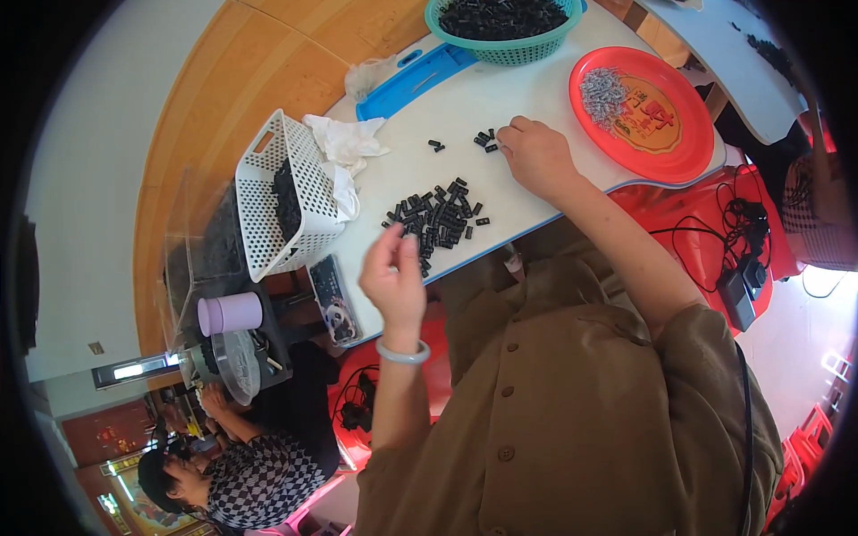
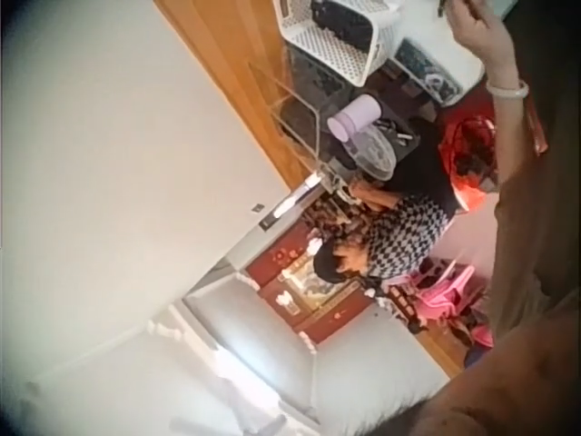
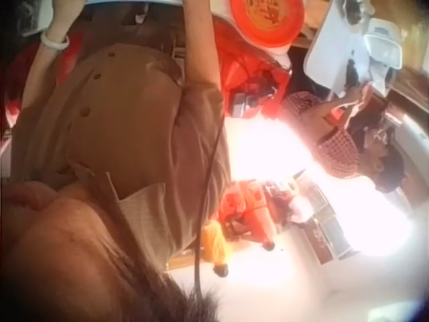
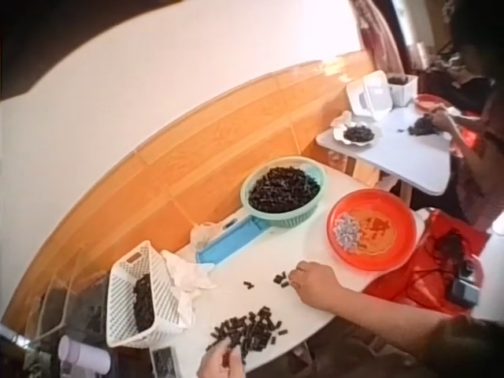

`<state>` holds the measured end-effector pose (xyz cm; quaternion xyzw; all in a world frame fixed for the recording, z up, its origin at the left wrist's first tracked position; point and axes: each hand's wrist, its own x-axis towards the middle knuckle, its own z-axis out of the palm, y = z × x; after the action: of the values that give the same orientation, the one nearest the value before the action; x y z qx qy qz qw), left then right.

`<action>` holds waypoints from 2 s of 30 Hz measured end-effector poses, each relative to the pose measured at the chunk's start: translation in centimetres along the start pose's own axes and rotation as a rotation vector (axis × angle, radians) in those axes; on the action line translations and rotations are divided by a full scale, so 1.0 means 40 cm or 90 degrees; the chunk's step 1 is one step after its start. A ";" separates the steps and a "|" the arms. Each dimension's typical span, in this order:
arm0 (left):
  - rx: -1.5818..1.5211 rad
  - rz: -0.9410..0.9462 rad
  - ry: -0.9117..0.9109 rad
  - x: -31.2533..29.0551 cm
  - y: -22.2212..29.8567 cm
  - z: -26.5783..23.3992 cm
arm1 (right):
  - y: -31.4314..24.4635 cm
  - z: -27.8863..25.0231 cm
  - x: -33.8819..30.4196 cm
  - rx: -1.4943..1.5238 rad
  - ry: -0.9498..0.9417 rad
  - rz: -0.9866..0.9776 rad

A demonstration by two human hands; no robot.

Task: The person assembles small components by hand, inserting metal inserts into black plastic housings at a workbench.

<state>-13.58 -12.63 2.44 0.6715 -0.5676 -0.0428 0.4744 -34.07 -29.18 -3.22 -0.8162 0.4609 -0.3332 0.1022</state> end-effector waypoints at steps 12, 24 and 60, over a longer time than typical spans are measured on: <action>-0.085 -0.034 -0.101 -0.090 0.081 0.018 | -0.002 -0.021 -0.036 0.173 0.008 0.070; -0.509 -0.048 -0.122 -0.030 0.217 0.009 | -0.235 -0.220 -0.108 1.167 -0.292 0.186; -0.521 -0.262 -0.107 -0.112 0.154 0.027 | 0.226 -0.272 -0.062 -0.092 -0.097 0.235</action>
<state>-20.24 -9.10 3.93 0.5219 -0.3958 -0.4109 0.6341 -48.08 -30.62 -0.36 -0.7460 0.6160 -0.2125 0.1373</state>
